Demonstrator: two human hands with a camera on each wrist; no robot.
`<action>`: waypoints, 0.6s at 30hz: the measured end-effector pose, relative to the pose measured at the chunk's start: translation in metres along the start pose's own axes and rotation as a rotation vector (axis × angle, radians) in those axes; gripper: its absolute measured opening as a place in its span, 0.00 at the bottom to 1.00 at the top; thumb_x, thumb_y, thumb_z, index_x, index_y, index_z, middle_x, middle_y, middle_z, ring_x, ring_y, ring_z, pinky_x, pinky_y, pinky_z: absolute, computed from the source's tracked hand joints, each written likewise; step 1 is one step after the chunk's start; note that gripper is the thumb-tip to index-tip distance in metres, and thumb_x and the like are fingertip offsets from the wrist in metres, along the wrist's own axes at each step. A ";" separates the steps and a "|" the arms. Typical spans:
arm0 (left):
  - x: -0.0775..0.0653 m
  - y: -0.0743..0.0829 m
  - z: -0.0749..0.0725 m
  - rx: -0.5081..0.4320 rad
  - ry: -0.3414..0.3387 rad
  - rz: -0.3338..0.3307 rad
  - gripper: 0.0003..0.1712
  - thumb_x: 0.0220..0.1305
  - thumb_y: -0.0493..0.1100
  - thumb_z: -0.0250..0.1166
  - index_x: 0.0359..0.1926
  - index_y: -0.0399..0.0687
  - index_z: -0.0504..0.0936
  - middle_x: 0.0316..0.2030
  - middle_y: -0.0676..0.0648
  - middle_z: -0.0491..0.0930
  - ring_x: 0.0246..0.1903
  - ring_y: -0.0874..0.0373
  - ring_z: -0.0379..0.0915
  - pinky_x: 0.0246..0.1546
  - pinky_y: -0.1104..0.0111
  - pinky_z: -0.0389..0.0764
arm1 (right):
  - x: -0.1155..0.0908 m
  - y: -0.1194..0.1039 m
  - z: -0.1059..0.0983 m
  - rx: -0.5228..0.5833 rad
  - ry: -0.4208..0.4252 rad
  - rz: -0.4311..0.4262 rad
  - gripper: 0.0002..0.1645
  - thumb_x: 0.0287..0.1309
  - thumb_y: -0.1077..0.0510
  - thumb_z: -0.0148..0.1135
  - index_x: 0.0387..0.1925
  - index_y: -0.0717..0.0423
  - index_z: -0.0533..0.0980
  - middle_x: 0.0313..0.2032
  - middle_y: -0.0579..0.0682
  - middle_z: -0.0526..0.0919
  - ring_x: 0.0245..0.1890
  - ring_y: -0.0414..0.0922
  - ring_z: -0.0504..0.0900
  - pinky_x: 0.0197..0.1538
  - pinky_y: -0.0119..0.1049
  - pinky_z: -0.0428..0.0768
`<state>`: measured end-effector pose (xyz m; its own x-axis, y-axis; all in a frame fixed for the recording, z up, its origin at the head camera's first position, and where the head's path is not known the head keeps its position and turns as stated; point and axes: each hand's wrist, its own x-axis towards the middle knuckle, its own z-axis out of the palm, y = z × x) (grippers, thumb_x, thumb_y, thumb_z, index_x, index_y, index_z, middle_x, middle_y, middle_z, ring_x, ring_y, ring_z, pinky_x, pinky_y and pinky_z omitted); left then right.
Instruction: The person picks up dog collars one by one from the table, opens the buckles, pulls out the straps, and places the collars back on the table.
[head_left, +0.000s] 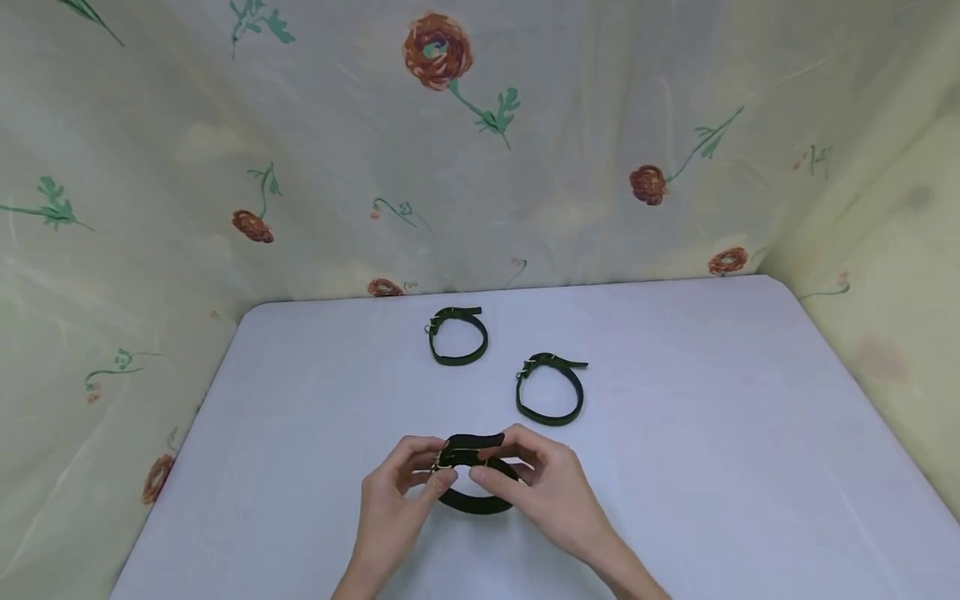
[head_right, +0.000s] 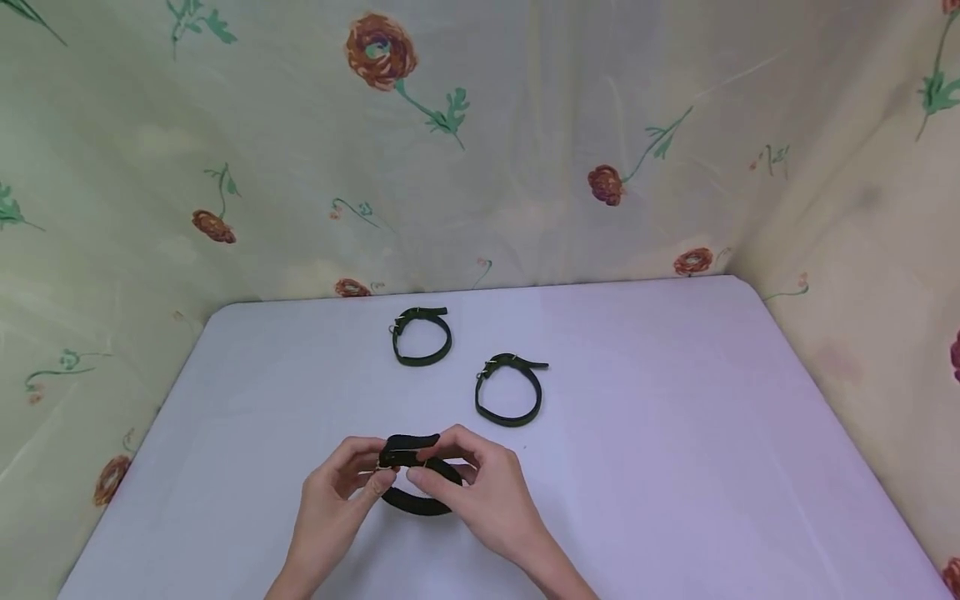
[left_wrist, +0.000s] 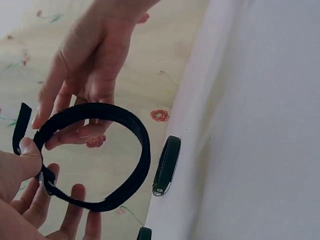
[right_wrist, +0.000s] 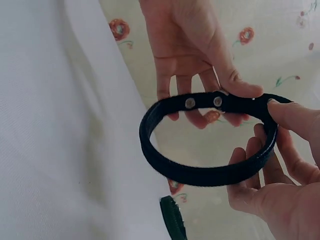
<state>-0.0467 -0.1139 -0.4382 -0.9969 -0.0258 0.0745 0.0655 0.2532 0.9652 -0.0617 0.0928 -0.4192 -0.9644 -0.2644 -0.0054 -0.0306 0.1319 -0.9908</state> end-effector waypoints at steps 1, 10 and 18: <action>0.000 0.000 0.000 -0.009 0.014 -0.003 0.16 0.64 0.36 0.77 0.52 0.49 0.87 0.45 0.48 0.92 0.45 0.67 0.85 0.51 0.70 0.87 | 0.000 0.000 0.000 -0.006 0.007 -0.003 0.12 0.64 0.53 0.78 0.45 0.50 0.84 0.48 0.50 0.90 0.52 0.40 0.88 0.61 0.29 0.85; 0.001 -0.001 0.004 0.066 0.086 0.040 0.16 0.57 0.40 0.82 0.46 0.59 0.91 0.42 0.59 0.93 0.42 0.67 0.87 0.55 0.68 0.84 | -0.003 0.005 0.009 -0.201 0.156 -0.171 0.13 0.67 0.49 0.76 0.52 0.36 0.86 0.51 0.35 0.90 0.55 0.35 0.85 0.58 0.38 0.82; -0.001 -0.004 0.006 0.254 0.117 0.264 0.19 0.51 0.38 0.85 0.44 0.59 0.92 0.40 0.63 0.93 0.42 0.67 0.86 0.55 0.64 0.86 | -0.004 0.005 0.016 -0.207 0.127 -0.152 0.17 0.66 0.45 0.76 0.55 0.28 0.85 0.51 0.27 0.89 0.57 0.34 0.85 0.61 0.43 0.79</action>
<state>-0.0464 -0.1088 -0.4435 -0.9343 -0.0344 0.3547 0.2920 0.4971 0.8171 -0.0540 0.0790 -0.4265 -0.9695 -0.1757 0.1707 -0.2174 0.2961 -0.9301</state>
